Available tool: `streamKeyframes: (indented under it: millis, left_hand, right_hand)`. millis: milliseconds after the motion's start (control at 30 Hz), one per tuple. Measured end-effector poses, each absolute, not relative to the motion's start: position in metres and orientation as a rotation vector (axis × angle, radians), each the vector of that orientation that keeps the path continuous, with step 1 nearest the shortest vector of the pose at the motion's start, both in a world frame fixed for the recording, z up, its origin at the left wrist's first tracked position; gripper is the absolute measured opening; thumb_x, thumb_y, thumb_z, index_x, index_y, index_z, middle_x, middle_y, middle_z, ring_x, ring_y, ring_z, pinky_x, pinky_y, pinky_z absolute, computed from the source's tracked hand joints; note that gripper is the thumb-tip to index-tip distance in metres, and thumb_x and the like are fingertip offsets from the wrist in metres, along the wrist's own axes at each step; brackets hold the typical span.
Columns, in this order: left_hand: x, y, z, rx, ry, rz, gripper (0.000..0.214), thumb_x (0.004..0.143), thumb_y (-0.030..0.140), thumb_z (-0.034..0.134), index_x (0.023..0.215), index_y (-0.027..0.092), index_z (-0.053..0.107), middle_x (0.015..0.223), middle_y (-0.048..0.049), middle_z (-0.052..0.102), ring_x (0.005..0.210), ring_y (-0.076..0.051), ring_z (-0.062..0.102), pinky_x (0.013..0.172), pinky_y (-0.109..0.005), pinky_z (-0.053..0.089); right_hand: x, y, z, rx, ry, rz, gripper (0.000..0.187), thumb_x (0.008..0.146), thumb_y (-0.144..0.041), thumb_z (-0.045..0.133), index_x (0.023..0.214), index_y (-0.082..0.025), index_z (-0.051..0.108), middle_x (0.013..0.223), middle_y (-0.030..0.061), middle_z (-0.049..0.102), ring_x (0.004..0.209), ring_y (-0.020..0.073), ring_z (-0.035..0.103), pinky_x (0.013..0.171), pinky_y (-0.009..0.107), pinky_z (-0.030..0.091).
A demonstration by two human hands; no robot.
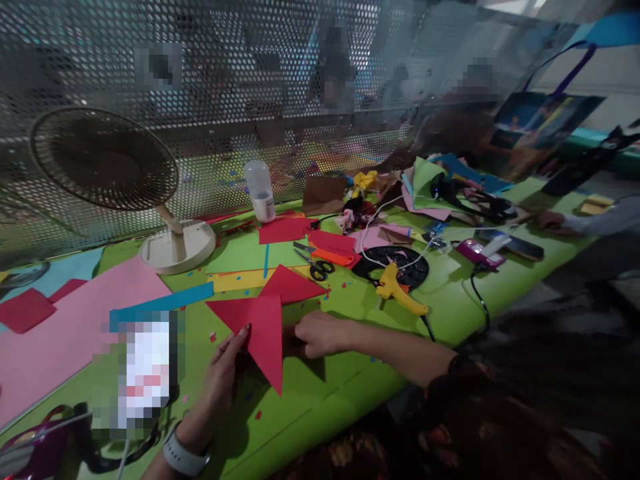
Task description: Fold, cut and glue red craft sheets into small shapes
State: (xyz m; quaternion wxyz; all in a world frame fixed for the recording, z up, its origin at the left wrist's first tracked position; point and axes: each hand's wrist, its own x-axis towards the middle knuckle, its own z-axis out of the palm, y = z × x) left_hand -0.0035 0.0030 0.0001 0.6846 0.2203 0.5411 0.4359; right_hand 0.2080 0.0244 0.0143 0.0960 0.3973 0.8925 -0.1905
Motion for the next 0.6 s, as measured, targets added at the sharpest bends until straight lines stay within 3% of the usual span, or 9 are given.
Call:
streamKeyframes:
  millis: [300, 600]
  left_hand:
    - [-0.0021, 0.0025, 0.0028, 0.483, 1.232, 0.980, 0.035, 0.063, 0.034, 0.083, 0.088, 0.013, 0.070, 0.068, -0.0038, 0.073, 0.052, -0.018, 0.066, 0.051, -0.025, 0.054]
    - [-0.0025, 0.0040, 0.0008, 0.490, 1.232, 1.001, 0.034, 0.062, 0.034, 0.084, 0.083, 0.013, 0.069, 0.069, -0.0023, 0.073, 0.051, -0.015, 0.065, 0.049, -0.022, 0.053]
  right_hand:
    - [0.2088, 0.0247, 0.0112, 1.182, 2.669, -0.560, 0.039, 0.089, -0.046, 0.045, 0.101, -0.016, 0.067, 0.086, 0.0120, 0.073, 0.074, 0.0242, 0.068, 0.050, 0.029, 0.031]
    - [0.2089, 0.0240, 0.0142, 1.193, 2.645, -0.601, 0.043, 0.091, -0.050, 0.043, 0.103, -0.017, 0.068, 0.089, 0.0114, 0.073, 0.077, 0.0230, 0.067, 0.056, 0.028, 0.037]
